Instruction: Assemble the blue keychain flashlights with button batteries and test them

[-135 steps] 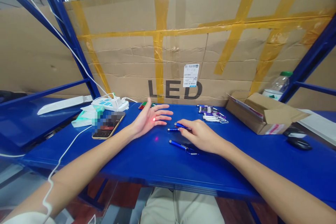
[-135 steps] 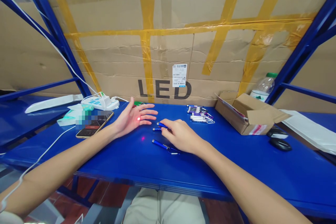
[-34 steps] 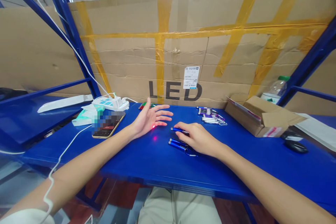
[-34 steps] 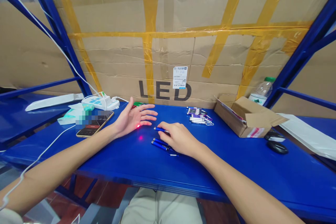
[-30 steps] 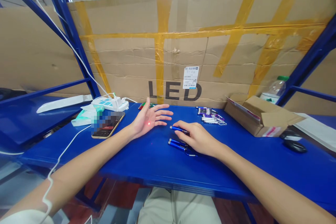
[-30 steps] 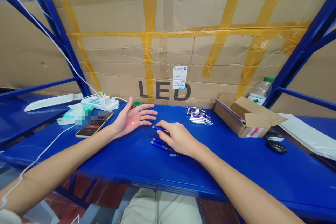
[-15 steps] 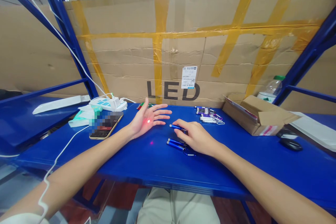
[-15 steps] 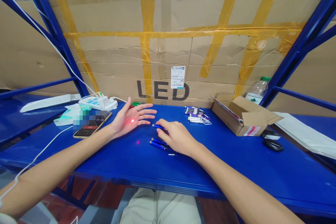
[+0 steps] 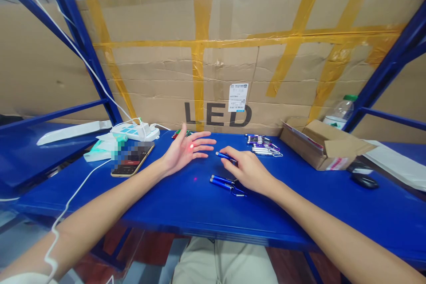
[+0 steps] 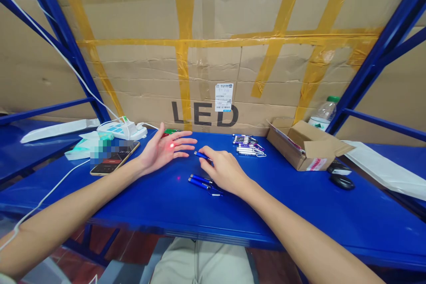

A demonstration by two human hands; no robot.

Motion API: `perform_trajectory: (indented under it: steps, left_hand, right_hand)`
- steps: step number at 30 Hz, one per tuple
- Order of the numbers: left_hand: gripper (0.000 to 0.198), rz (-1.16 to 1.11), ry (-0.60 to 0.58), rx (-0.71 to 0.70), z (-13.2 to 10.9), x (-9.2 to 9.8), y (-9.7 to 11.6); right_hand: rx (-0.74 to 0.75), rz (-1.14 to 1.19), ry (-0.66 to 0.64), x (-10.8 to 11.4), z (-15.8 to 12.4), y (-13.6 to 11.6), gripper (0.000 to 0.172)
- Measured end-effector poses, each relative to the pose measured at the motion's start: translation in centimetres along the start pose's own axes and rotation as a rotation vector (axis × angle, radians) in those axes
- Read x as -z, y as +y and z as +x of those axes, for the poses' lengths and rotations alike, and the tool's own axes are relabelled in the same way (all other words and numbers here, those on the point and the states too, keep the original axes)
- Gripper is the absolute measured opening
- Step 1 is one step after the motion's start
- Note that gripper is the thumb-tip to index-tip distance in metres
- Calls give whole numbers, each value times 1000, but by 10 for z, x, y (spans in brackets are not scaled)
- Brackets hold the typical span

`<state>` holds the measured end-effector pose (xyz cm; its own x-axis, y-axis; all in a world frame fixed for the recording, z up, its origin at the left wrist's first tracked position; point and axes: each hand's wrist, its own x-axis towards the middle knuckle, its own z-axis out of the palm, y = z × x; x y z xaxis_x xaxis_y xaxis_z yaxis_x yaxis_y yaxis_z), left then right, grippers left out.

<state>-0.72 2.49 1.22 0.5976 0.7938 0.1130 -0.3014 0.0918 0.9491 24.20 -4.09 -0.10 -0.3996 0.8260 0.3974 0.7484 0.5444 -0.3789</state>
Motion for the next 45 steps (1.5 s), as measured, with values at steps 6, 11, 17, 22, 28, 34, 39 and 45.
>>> perform_trajectory:
  steps: [6,11,17,22,28,34,39,45]
  left_hand:
    - [89,0,6,4,1,-1,0]
    - [88,1,0,-1,0,-1,1]
    - [88,10,1,15,1,0,1]
    - [89,1,-4,10,1,1,1]
    - [90,18,5,19,1,0,1]
    - [89,12,10,10,0,-1,1]
    - [89,18,4,19,1,0,1]
    - [89,28,-6,6,1,0,0]
  right_hand:
    - [-16,-22,-89,0,0,-1,23]
    - [31,64,-43,1,0,-4,27]
    - [33,49,-35,2,0,-3,22]
    - [62,95,36,1,-1,-5,26]
    - [30,50,-24,1,-1,-4,22]
    - [50,111,21,2,-1,-5,28]
    - [17,57,-23,2,-1,-4,24]
    - [69,147,-44,4,-2,-9,28]
